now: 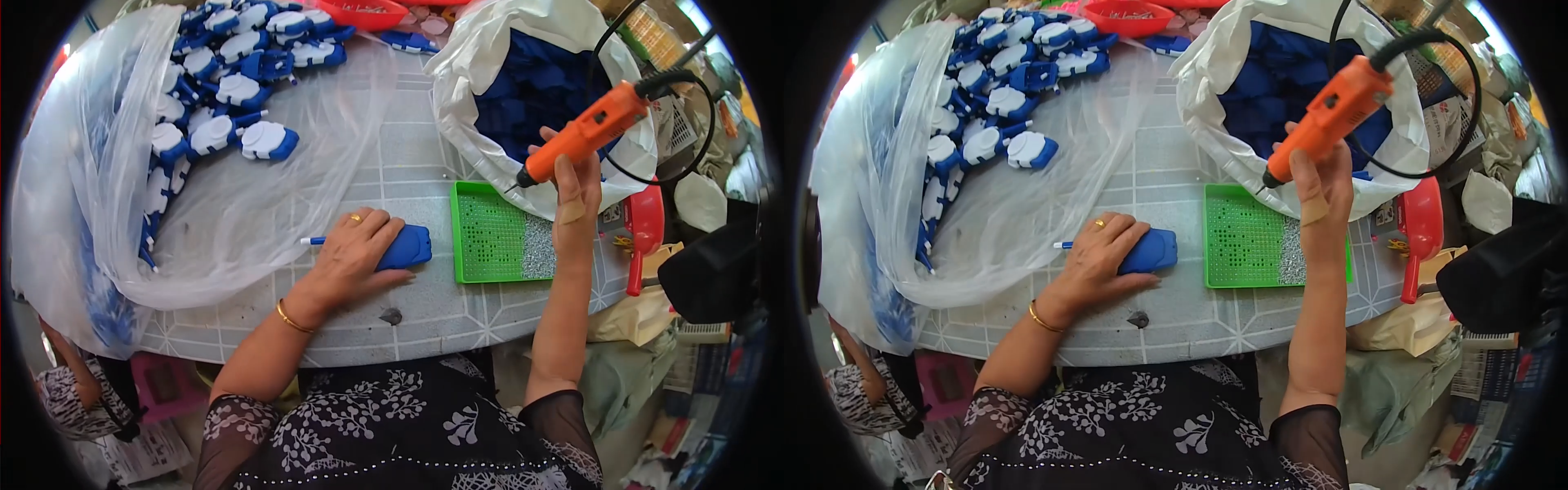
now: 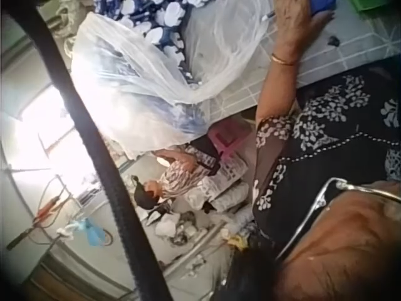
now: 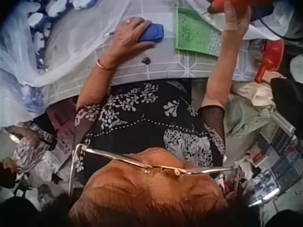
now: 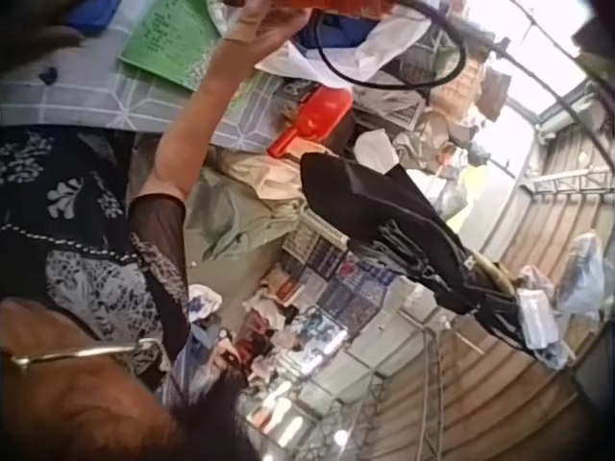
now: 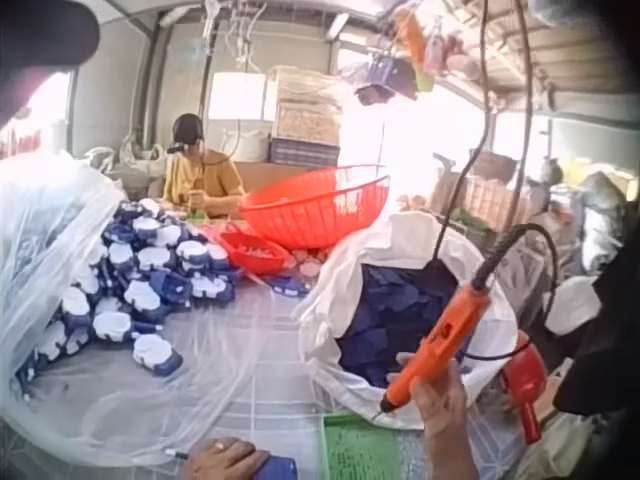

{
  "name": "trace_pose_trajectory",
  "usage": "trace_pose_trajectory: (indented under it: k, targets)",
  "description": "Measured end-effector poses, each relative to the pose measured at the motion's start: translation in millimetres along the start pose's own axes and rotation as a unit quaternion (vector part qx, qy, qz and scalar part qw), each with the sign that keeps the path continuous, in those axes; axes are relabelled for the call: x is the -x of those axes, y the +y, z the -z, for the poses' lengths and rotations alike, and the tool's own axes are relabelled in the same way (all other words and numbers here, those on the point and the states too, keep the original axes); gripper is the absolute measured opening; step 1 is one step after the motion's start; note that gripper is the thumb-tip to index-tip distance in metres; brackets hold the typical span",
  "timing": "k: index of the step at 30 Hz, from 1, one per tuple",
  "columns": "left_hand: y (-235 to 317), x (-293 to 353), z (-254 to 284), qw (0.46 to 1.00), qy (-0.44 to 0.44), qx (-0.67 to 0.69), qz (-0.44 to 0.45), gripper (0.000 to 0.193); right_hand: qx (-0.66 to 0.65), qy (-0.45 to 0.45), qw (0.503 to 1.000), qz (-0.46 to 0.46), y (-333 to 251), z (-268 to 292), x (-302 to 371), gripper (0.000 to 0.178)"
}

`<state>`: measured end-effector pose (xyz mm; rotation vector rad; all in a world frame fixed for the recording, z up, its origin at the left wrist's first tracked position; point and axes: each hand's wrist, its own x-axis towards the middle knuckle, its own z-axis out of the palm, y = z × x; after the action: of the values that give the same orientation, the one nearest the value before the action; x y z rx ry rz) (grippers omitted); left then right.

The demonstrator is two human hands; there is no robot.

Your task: Assembling blue and white plastic components using an electric screwdriver.

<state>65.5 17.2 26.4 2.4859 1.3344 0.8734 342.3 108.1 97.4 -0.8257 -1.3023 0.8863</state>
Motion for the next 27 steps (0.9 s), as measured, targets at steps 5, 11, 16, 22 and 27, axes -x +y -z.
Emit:
trace_pose_trajectory:
  k: [5, 11, 16, 22, 27]
  targets:
    - [-4.2, 4.1, -1.7, 1.000, -0.008, 0.003, 0.005, 0.071, -0.001, -0.008, 1.000, 0.017, 5.2, -0.9, -14.4, 0.045]
    - [-6.6, 5.8, -4.8, 1.000, 0.005, 0.004, -0.005, 0.068, -0.066, 0.012, 0.998, -0.008, 6.9, -3.8, 2.9, 0.036]
    - [-8.0, 5.1, -8.0, 1.000, 0.006, 0.012, 0.001, 0.068, -0.063, 0.031, 0.997, -0.037, 20.6, -26.9, 31.6, 0.024]
    - [-9.5, 5.5, -9.2, 1.000, 0.009, 0.014, -0.002, 0.068, -0.069, 0.011, 0.996, -0.052, 33.5, -29.8, 36.5, 0.024]
    - [-9.9, 6.3, -9.7, 1.000, 0.012, 0.014, -0.003, 0.069, -0.068, 0.028, 0.996, -0.048, 33.6, -28.7, 36.6, 0.024]
